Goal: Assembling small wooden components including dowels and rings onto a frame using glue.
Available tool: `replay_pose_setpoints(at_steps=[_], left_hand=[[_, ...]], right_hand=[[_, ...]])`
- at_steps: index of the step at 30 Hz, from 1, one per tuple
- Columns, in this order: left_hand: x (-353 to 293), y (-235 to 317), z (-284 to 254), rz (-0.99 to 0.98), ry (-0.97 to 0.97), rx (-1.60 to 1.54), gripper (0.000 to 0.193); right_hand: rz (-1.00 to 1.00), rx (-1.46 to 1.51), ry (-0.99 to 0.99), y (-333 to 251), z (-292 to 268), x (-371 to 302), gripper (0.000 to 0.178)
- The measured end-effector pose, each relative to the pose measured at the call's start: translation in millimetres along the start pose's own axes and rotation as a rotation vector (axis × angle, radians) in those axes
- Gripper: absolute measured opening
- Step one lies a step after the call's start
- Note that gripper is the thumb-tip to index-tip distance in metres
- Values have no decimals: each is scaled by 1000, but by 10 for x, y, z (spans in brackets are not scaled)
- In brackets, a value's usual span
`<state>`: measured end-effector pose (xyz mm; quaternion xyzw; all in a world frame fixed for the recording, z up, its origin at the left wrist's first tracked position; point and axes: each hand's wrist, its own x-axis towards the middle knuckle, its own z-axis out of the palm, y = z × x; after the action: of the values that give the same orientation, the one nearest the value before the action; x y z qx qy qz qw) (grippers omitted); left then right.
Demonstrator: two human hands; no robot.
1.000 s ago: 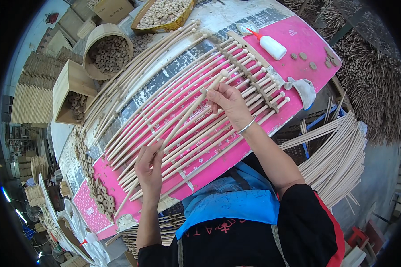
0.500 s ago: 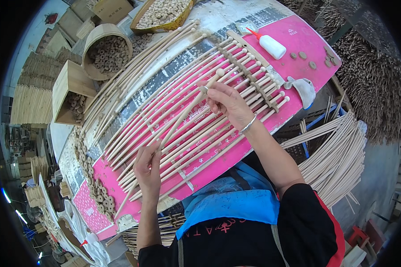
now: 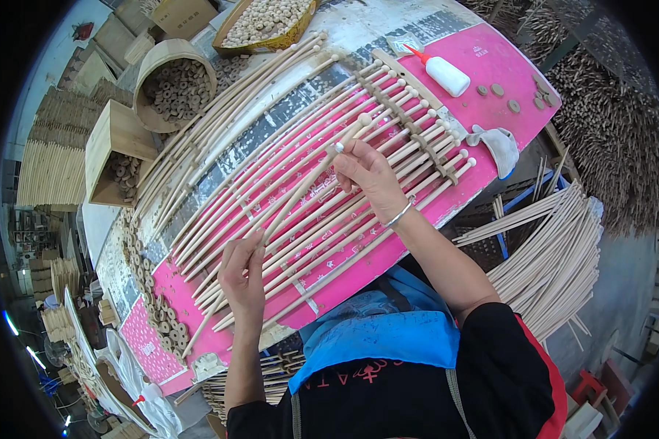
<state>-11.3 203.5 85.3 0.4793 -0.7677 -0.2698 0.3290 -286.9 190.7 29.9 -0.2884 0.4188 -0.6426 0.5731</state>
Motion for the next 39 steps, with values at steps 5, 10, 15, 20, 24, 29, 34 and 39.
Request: replay_pose_setpoints(at_steps=[5,10,15,20,24,29,34,39], left_hand=[[-12,-3,-10,-12,-7,-13,26],[1,6,14,-11,-13,-26,27],[10,6,4,-8,-13,-26,26],[10,10,0,-15,-21,-25,26],[4,6,-9,-19,-26,-21,26],[-30,-45,-13,-53,-23,-56,25],[-26,-33,-23,-60,-44,-52,25],[-13,-53,0,-59,-10,-80,24]], right_hand=[[-1,69,-71,-108,-40,9,33],[16,55,-49,-3,-45,28,26],[29,53,-90,-11,-76,47,23],[-7,74,-85,-4,-121,114,19],[-41,114,-42,-125,-224,151,17],[-17,63,9,-146,-317,202,18],[-41,100,53,-134,-366,213,20],[-30,118,29,-116,-271,157,20]])
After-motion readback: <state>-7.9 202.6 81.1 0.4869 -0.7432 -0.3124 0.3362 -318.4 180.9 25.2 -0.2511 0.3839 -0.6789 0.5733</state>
